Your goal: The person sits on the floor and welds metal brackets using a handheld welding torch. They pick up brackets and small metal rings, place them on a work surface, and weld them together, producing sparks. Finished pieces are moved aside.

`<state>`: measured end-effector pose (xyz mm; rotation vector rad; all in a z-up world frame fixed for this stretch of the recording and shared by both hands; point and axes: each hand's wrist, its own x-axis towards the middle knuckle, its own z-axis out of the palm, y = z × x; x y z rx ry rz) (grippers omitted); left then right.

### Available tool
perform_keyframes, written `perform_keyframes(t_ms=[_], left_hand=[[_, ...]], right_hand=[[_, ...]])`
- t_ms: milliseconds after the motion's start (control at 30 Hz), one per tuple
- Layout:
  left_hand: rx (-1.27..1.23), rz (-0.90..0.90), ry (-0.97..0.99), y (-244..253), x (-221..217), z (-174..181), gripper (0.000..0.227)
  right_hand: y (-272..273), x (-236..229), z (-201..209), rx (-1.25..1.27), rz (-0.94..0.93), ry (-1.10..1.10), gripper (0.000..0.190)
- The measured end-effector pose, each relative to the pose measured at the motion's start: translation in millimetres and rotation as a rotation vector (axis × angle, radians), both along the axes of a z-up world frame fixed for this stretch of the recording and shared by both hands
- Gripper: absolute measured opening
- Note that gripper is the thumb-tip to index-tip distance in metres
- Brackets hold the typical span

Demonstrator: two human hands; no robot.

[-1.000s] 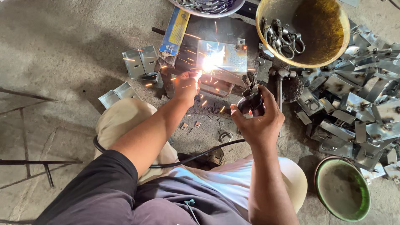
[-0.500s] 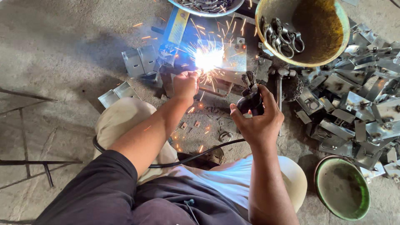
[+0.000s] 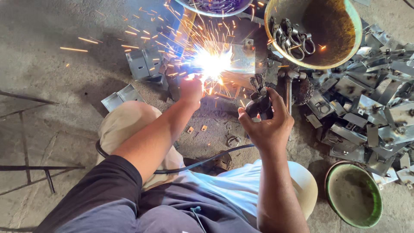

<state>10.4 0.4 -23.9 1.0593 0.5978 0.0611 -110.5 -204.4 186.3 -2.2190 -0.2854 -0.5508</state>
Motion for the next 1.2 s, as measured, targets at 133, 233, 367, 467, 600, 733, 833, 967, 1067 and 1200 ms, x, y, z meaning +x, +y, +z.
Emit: perform_keyframes(t_ms=[133,233,367,467,600,733,833,967,1067,1200], left_hand=[[-0.026,0.009,-0.101,1,7,-23,0.007],[-0.011,0.031,-0.087,-1,7,-21,0.008],[0.004,-0.007,-0.084,0,0,-1,0.015],[0.007,-0.061,-0.104,0,-4,6,0.023],[0.006,-0.039,-0.074,0,-2,4,0.024],[-0.005,-0.036,-0.093,-3,-6,8,0.025],[-0.047,-0.070,-0.033,-7,-13,6,0.024],[0.200,-0.223,-0.015,-28,-18,-14,0.026],[0.361,-0.635,-0.178,-28,-33,-27,0.028],[0.551,-0.792,-0.235,-30,-37,-33,0.030]], right_hand=[[-1,0,0,-0.017,-0.006,0.024,0.061],[0,-1,0,0.020,-0.002,0.037,0.060],[1,-4,-3,0.116,0.047,0.054,0.056],[0,3,-7,0.216,0.033,-0.005,0.062],[-3,0,-5,0.415,0.098,0.143,0.060],[15,-12,-1,0.180,0.119,0.028,0.055],[39,-28,3,0.047,0.196,0.074,0.048],[73,-50,12,-0.186,0.266,-0.053,0.044],[95,-55,18,-0.274,0.275,-0.077,0.041],[112,-56,21,-0.291,0.256,-0.063,0.039]])
